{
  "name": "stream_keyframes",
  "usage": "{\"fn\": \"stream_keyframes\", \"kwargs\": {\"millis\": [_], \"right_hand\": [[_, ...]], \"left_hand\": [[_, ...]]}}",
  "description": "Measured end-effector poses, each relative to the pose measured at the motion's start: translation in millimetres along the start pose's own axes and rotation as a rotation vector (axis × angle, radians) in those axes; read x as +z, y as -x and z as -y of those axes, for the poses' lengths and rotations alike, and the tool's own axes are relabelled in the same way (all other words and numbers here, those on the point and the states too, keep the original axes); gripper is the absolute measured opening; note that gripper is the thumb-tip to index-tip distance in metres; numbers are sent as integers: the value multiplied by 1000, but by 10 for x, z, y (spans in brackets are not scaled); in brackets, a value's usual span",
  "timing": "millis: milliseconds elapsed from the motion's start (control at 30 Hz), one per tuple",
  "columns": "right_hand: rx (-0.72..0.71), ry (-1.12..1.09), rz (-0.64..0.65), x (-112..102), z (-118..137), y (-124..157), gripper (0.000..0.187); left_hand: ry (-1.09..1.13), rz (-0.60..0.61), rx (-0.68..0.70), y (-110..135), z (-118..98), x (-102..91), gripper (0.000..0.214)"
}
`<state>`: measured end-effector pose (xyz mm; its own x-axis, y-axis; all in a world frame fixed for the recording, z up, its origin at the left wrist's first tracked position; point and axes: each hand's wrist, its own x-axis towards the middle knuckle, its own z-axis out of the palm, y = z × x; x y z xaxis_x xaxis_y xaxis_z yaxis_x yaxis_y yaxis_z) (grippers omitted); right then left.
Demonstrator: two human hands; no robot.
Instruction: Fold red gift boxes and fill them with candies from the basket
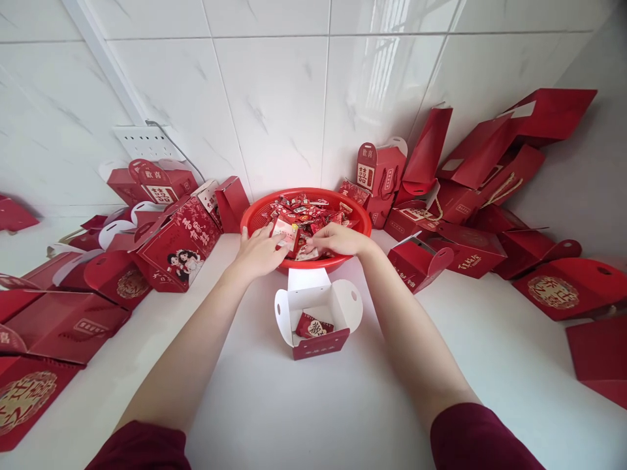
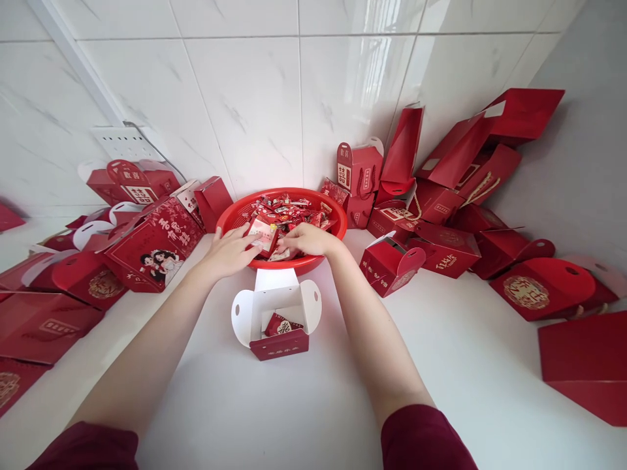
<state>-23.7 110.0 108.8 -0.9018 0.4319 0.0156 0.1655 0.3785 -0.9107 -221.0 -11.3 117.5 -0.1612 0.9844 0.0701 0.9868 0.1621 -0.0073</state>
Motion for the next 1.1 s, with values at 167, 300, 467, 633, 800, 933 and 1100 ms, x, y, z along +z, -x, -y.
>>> {"fn": "stream_keyframes", "kwargs": {"millis": [167,300,467,633,800,933,1100], "right_hand": [[-49,-365,-604,-66,-162,-76,30],[-17,-238,-611,-36,-189,-105,33],[-33,373,-364,117,-60,-96,16],[17,499,-214,182,31,-264,22],[83,502,-19,143,-67,-414,50],[116,487,-15,129,-84,-356,41],[-17,240,-21,160,1,-193,25]], "left_hand": [[19,9,0,-3,8,3,54],[15,11,-1,0,0,-7,52],[21,-9,9,12,-7,-13,52],[36,-6,13,24,-3,-13,51],[35,-16,18,23,-9,-3,50],[41,-26,34,32,-20,-8,50],[43,-15,25,60,-36,-26,50]]}}
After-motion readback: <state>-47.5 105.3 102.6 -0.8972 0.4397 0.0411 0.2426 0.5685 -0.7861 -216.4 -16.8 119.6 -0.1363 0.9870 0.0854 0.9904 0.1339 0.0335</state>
